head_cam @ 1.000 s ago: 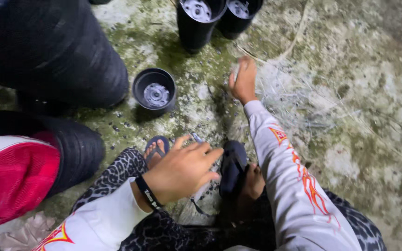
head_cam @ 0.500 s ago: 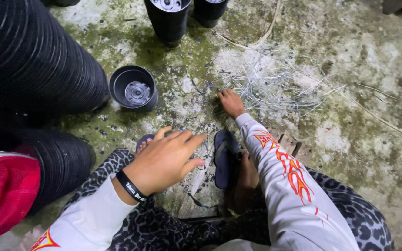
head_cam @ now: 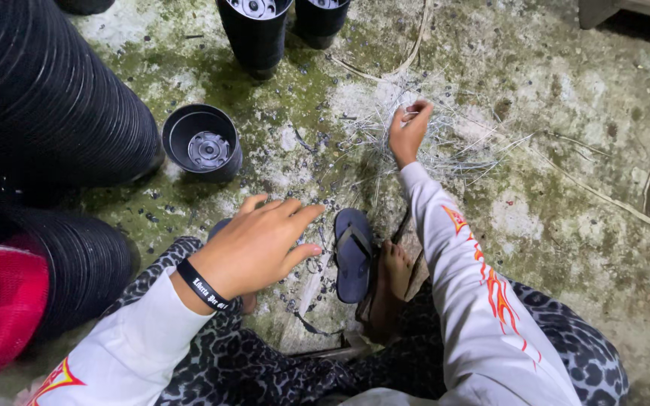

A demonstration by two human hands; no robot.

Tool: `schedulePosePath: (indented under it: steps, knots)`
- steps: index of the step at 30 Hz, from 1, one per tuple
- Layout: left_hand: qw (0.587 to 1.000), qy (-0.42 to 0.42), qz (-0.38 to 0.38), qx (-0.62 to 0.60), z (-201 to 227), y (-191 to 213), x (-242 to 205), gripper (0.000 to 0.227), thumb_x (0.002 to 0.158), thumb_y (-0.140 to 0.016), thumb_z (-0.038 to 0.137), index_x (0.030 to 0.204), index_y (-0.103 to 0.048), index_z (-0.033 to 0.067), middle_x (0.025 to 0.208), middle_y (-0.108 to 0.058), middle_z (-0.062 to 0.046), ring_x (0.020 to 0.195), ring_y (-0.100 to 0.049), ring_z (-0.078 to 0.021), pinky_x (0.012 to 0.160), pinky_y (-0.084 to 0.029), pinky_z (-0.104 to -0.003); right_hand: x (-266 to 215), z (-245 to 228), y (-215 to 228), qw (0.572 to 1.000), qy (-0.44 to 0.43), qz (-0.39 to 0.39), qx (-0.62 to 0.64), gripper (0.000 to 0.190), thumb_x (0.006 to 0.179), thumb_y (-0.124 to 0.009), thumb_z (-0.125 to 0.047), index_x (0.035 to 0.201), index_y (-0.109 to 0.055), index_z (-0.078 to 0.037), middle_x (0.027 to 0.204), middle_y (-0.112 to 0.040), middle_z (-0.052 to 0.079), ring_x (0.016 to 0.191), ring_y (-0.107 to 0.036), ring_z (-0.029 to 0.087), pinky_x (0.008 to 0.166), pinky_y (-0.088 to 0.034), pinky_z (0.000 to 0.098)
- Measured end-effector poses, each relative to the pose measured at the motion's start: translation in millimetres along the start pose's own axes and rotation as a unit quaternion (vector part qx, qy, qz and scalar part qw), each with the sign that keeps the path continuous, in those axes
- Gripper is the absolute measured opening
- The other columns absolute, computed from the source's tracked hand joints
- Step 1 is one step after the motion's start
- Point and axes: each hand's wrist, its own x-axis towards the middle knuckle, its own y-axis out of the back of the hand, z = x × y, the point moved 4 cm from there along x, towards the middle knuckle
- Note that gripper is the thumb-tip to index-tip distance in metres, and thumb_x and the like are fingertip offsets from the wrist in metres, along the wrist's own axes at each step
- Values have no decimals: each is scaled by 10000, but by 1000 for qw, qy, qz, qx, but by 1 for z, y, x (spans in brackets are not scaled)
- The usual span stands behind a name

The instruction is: The person sits on the floor and repeatedly threads white zip ties through holes in black plastic containers, then pulls them tight. The person handles multiple containers one at a time, placing each finished unit aside.

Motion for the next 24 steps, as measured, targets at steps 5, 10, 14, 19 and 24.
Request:
schedulePosePath:
  steps: [5,10,14,19,24]
  knots:
    - [1000,0,-15,22,-3,-5,10,536,933,-643,385,1352,-558,61,1171,-653,-145,1119,-616,-339,1025,-374,-534,69,19,-15,967,-193,-159,39,338,964,-694,-127,1197,-472,-23,778,-621,86,677,-603,241,653,-477,401]
    - [1000,9,-22,20,-8,-8,12,559,932,-646,389,1371,-541,59,1167,-650,-156,1118,-620,-345,1009,-374,-541,117,-5,7,985,-71,-157,22,173,1006,-648,-138,1089,-544,-27,794,-632,110,704,-600,280,655,-472,427]
    - [998,37,-44,21,-10,-9,11,558,936,-641,392,1386,-534,80,1164,-648,-154,1129,-615,-344,1009,-378,-536,103,-15,42,993,88,70,44,123,1039,-611,-146,1002,-601,-30,806,-640,129,726,-597,312,656,-468,447]
    - [999,16,-12,28,-8,-11,5,548,921,-654,389,1358,-554,73,1177,-650,-160,1133,-613,-350,1009,-365,-551,51,0,25,980,166,-56,-92,200,1068,-586,-166,930,-650,-36,796,-654,128,715,-617,303,643,-483,436]
    - [998,31,-55,24,-15,-19,-2,556,937,-634,398,1380,-541,75,1186,-651,-151,1119,-614,-349,1015,-372,-542,22,8,56,999,46,6,6,259,1100,-564,-194,909,-636,-34,742,-630,87,644,-601,225,603,-478,364]
